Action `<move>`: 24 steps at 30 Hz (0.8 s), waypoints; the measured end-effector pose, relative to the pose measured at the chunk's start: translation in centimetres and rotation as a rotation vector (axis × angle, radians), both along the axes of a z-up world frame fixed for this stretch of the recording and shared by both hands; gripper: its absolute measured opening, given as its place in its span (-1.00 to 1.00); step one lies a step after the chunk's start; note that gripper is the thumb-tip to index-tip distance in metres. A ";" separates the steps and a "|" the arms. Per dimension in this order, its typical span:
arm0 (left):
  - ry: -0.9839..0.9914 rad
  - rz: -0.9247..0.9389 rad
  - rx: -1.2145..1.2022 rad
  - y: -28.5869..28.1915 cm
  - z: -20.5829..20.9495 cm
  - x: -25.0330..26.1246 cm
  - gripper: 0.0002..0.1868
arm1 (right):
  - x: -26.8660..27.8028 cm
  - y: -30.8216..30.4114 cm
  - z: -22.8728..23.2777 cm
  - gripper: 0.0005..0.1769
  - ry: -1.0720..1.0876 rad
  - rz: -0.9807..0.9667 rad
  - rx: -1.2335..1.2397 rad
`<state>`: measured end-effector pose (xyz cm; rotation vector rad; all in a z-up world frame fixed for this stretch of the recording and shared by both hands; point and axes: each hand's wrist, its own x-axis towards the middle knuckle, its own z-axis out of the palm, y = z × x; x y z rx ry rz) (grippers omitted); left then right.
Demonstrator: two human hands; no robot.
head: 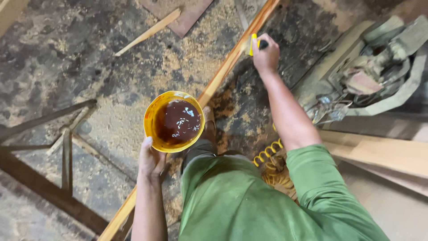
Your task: The person applies a dark brown liquid to a long wooden plank using a yellow paintbrush. They hold a yellow container in the left hand and repeatedly dip the brush to coat the plank's surface in a workshop setting.
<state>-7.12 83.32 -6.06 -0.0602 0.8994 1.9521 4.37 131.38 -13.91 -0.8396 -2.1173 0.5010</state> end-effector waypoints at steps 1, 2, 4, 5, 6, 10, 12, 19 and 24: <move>0.035 0.000 0.000 0.9 0.2 -0.5 -0.07 | -0.2 -0.2 0.7 -0.80 -0.015 0.026 0.012; 0.067 0.006 -0.002 1.9 0.4 -0.8 -0.06 | -0.3 -1.0 1.4 -0.82 -0.034 0.054 0.022; 0.127 0.011 -0.009 3.5 0.9 -1.5 -0.03 | -0.3 -3.8 2.7 -0.85 -0.105 0.198 0.045; 0.139 0.004 -0.004 4.3 1.2 -2.0 -0.02 | -0.3 -5.6 3.3 -0.86 -0.157 0.313 0.057; 0.149 -0.007 0.000 5.3 1.5 -2.6 -0.01 | -1.0 -7.6 3.7 -0.79 -0.239 0.355 -0.095; 0.199 -0.062 0.051 8.5 2.6 -4.7 0.02 | -0.2 -12.8 4.6 -0.90 -0.221 0.535 -0.125; 0.191 -0.057 0.025 10.0 2.8 -5.4 0.03 | 0.4 -11.9 4.0 -0.90 -0.152 0.548 -0.293; 0.189 -0.061 0.027 13.7 3.2 -5.6 0.02 | -0.2 6.3 -0.1 -0.82 -0.062 0.052 -0.520; 0.151 -0.074 -0.014 15.3 3.1 -4.7 0.04 | -0.8 13.1 -1.5 -0.77 -0.080 -0.057 -0.238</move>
